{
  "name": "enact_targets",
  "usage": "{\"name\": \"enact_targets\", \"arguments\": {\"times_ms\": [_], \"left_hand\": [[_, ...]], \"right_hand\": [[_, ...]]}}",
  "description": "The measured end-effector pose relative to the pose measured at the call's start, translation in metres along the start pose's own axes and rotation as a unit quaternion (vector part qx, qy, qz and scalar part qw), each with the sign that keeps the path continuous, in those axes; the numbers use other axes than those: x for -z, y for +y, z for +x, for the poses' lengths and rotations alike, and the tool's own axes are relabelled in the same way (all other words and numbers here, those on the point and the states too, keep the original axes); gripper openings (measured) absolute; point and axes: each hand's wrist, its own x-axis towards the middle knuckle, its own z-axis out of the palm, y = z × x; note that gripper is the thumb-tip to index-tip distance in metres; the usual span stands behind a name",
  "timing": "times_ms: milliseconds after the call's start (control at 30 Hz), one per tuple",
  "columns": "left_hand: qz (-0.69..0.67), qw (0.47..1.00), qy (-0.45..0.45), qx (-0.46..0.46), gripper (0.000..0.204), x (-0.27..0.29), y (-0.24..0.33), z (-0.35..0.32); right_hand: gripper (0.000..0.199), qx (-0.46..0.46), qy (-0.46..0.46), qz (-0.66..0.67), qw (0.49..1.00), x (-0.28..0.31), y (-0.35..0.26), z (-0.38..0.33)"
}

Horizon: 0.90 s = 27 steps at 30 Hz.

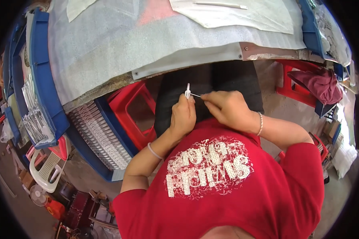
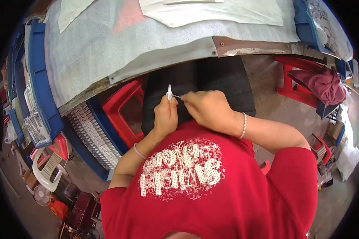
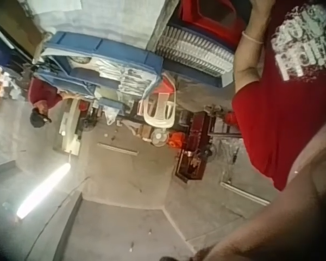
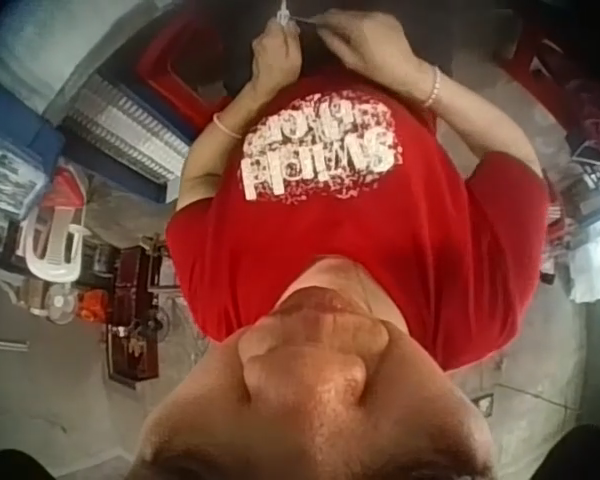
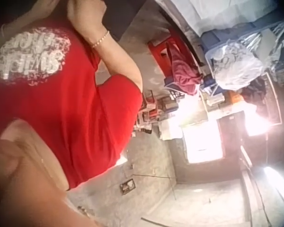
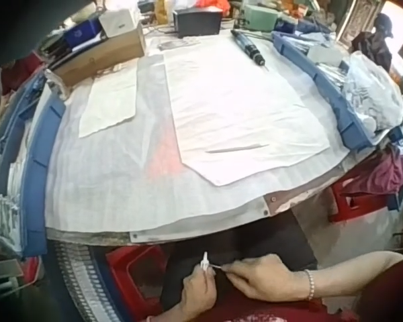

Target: Assembling small white plastic components using a handheld tool at a workbench.

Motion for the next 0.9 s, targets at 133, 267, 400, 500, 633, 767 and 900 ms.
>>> {"name": "enact_targets", "arguments": {"times_ms": [133,267,400,500,633,767,900], "left_hand": [[-0.003,1.0,-0.01,-0.029,0.015,-0.005,-0.011,0.003],[-0.058,0.998,-0.019,-0.014,0.015,-0.006,-0.004,-0.001],[-0.056,0.998,-0.016,-0.006,0.014,-0.008,0.001,0.003],[-0.017,1.0,-0.018,-0.009,0.013,-0.01,0.001,0.006],[0.002,1.0,-0.029,-0.006,0.011,-0.006,-0.004,0.006],[-0.077,0.997,-0.015,-0.012,0.016,-0.003,0.0,0.003],[-0.195,0.97,-0.066,0.126,0.024,0.003,-0.002,0.0]], "right_hand": [[0.027,-0.061,-0.04,0.076,0.994,0.012,-0.002,0.005],[0.044,0.155,-0.18,-0.286,0.928,0.029,-0.017,0.013],[0.04,0.079,-0.213,-0.196,0.954,0.033,-0.005,0.02],[0.037,-0.036,-0.185,-0.059,0.98,0.025,0.009,0.015],[0.037,-0.294,-0.178,0.331,0.879,0.023,0.01,0.022],[0.032,-0.114,-0.178,0.096,0.973,0.04,-0.015,0.016],[0.046,0.001,-0.149,-0.017,0.989,0.048,-0.021,0.003]]}}
